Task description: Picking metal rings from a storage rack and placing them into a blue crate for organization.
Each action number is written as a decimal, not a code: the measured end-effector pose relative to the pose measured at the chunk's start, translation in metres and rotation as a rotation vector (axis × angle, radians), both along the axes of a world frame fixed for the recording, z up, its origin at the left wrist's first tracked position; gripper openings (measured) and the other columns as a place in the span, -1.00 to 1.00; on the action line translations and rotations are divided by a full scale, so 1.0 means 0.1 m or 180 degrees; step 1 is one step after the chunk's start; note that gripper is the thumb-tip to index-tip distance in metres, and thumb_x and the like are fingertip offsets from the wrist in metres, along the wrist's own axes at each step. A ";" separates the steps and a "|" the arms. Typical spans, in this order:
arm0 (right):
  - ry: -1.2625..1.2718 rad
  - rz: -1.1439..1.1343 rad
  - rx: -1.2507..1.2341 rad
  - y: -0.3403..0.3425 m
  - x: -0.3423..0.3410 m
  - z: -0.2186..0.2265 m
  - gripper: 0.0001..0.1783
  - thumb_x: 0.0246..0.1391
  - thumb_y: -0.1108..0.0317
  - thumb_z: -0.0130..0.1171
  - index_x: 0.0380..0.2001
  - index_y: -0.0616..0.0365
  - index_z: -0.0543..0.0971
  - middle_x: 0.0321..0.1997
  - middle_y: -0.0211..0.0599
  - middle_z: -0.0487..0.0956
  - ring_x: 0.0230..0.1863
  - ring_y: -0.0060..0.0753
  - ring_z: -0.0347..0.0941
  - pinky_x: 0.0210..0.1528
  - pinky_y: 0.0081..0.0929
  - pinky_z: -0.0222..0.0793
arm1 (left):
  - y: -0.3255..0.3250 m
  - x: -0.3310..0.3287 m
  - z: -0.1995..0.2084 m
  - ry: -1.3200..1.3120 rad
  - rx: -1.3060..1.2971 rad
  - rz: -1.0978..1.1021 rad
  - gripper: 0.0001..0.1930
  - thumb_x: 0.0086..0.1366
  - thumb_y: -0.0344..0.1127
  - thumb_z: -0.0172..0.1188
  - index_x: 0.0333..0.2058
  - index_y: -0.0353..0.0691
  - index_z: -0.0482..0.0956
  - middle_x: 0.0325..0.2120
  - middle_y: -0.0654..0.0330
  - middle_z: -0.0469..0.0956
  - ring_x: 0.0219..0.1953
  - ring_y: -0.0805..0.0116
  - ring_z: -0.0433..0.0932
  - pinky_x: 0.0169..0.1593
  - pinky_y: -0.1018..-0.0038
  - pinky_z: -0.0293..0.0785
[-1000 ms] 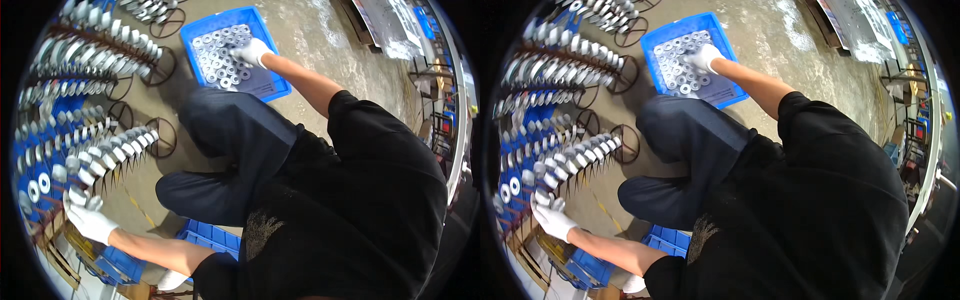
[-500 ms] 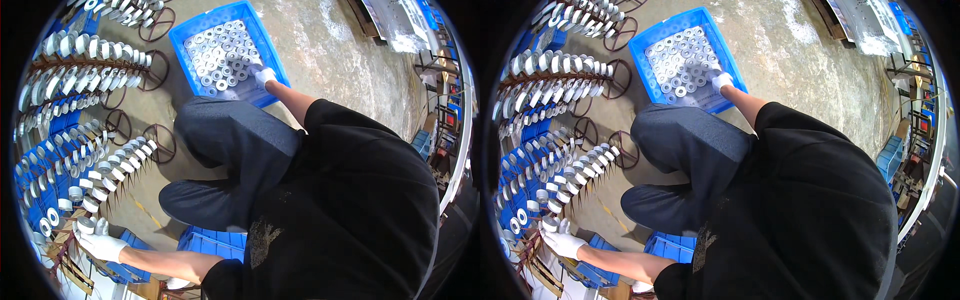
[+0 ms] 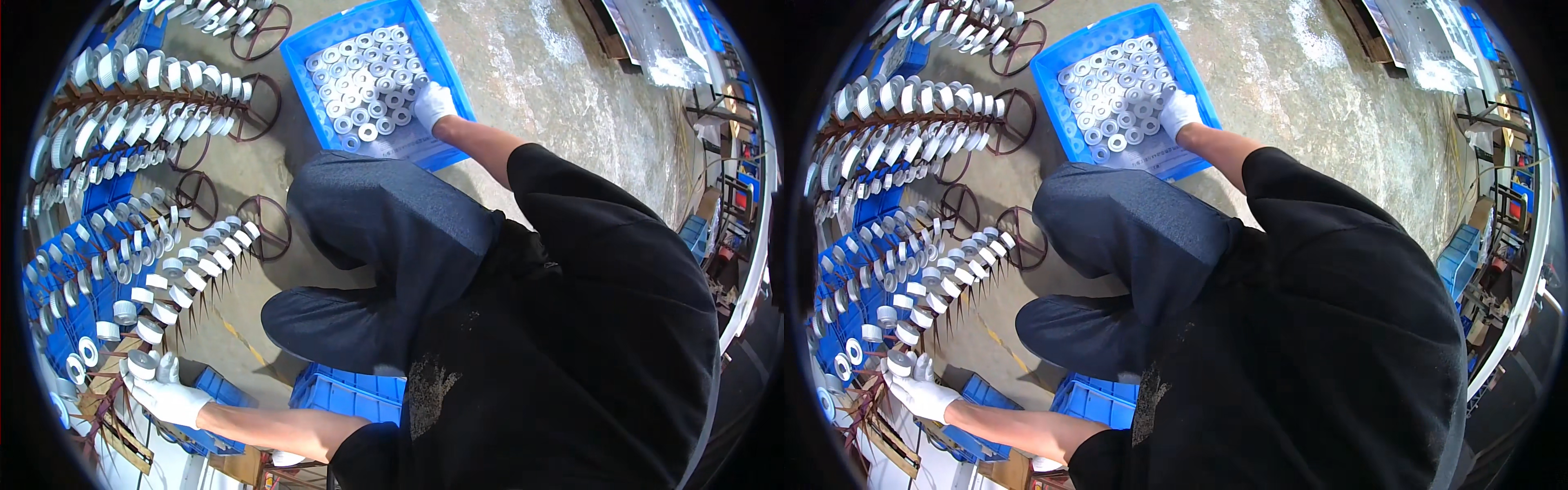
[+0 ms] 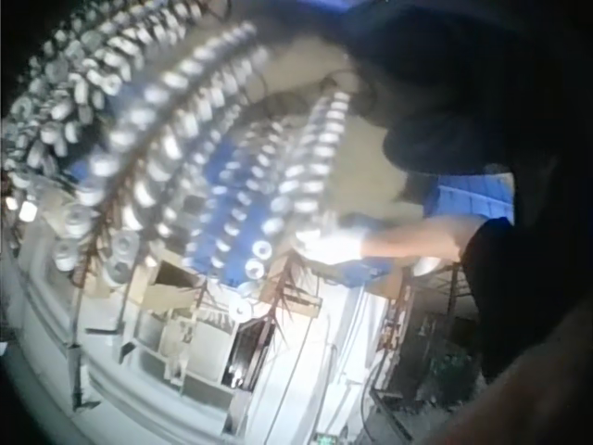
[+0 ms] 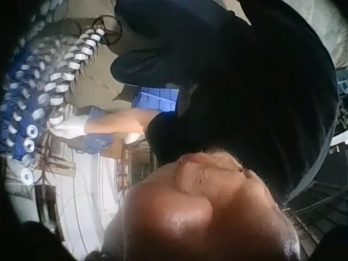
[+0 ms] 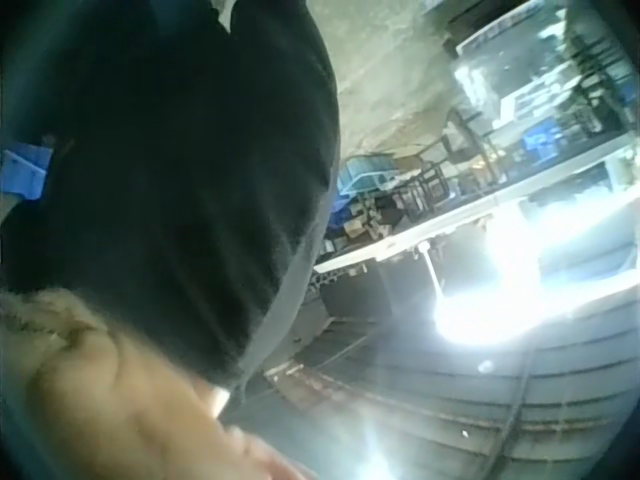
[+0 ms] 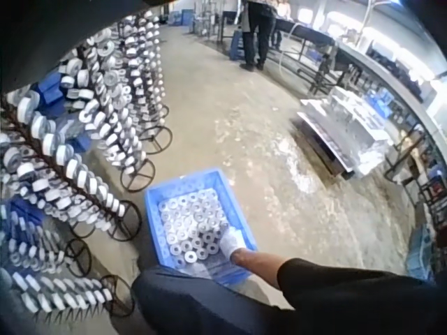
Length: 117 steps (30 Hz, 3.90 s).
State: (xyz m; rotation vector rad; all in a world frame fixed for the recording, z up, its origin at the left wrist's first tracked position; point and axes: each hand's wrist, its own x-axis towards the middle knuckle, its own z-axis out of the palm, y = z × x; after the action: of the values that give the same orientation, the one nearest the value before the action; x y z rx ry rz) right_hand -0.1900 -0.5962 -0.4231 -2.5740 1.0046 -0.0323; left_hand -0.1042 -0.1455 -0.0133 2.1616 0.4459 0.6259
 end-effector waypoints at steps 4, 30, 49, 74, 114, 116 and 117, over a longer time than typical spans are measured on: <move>-0.0024 0.0627 -0.0976 -0.06 0.10 -0.19 -0.74 -0.12 0.34 -0.06 -0.50 0.38 0.47 -0.54 0.10 0.50 -0.64 0.03 0.41 -0.56 -0.17 0.36 | 0.03 -0.01 0.00 0.0056 -0.0079 0.0053 -0.66 0.38 -0.22 -0.17 0.06 -0.11 0.38 -0.19 0.06 0.51 -0.35 0.28 0.58 -0.29 0.52 0.55; 0.0539 0.1592 -0.2303 -0.51 -0.11 -0.67 -0.84 -0.05 0.38 -0.10 -0.54 0.20 0.44 -0.70 -0.17 0.47 -0.72 -0.23 0.43 -0.69 -0.27 0.34 | 0.01 -0.10 -0.55 -0.0798 -0.1105 -0.0397 -0.71 0.28 -0.39 -0.05 -0.05 -0.33 0.43 -0.53 0.17 0.50 -0.66 0.52 0.38 -0.57 0.64 0.36; 0.0794 0.1551 -0.0464 0.00 0.32 0.58 -0.71 0.04 0.35 -0.13 -0.22 0.27 0.43 -0.37 0.05 0.55 -0.38 0.10 0.48 -0.37 -0.17 0.39 | -0.17 -0.01 -0.46 -0.0725 -0.2070 -0.0044 -0.71 0.30 -0.27 0.04 -0.09 -0.31 0.44 -0.66 0.27 0.40 -0.73 0.62 0.26 -0.70 0.67 0.20; -0.1398 0.2777 0.5397 2.89 1.26 4.06 -0.63 0.03 0.34 0.18 -0.14 0.38 0.47 -0.39 -0.23 0.54 -0.42 -0.52 0.46 -0.33 -0.67 0.39 | -0.07 -0.07 -0.68 -0.0695 -0.2111 -0.0765 -0.69 0.27 -0.41 -0.07 -0.02 -0.35 0.40 -0.39 0.16 0.49 -0.45 0.49 0.44 -0.29 0.61 0.40; 0.1330 0.0388 0.2537 0.86 0.09 0.54 -0.46 -0.18 -0.03 0.12 -0.36 0.31 0.58 -0.50 -0.12 0.57 -0.54 -0.16 0.47 -0.44 -0.36 0.43 | 0.30 0.19 -0.96 -0.0231 -0.0323 -0.0456 -0.67 0.28 -0.22 -0.09 -0.08 -0.29 0.40 -0.32 0.06 0.52 -0.50 0.28 0.51 -0.39 0.48 0.50; 0.0696 0.0450 0.1935 1.01 0.09 0.12 -0.45 -0.18 -0.04 0.12 -0.33 0.31 0.58 -0.43 -0.08 0.58 -0.47 -0.11 0.48 -0.36 -0.33 0.42 | 0.33 0.23 -1.01 -0.0228 -0.0542 -0.0549 -0.66 0.28 -0.22 -0.09 -0.07 -0.30 0.39 -0.26 0.06 0.51 -0.48 0.26 0.52 -0.35 0.48 0.51; 0.0376 0.0464 0.1617 1.05 0.09 -0.05 -0.44 -0.17 -0.04 0.12 -0.32 0.31 0.58 -0.39 -0.07 0.58 -0.44 -0.08 0.49 -0.32 -0.31 0.42 | 0.34 0.26 -1.03 -0.0230 -0.0664 -0.0607 -0.66 0.28 -0.22 -0.09 -0.07 -0.31 0.39 -0.23 0.05 0.51 -0.46 0.25 0.52 -0.33 0.48 0.51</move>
State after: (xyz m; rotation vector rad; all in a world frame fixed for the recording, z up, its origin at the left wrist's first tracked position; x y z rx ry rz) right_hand -0.1809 -0.4917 -0.4279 -2.1870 0.7419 0.3696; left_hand -0.0783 -0.1118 -0.1162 1.9487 0.2505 0.5248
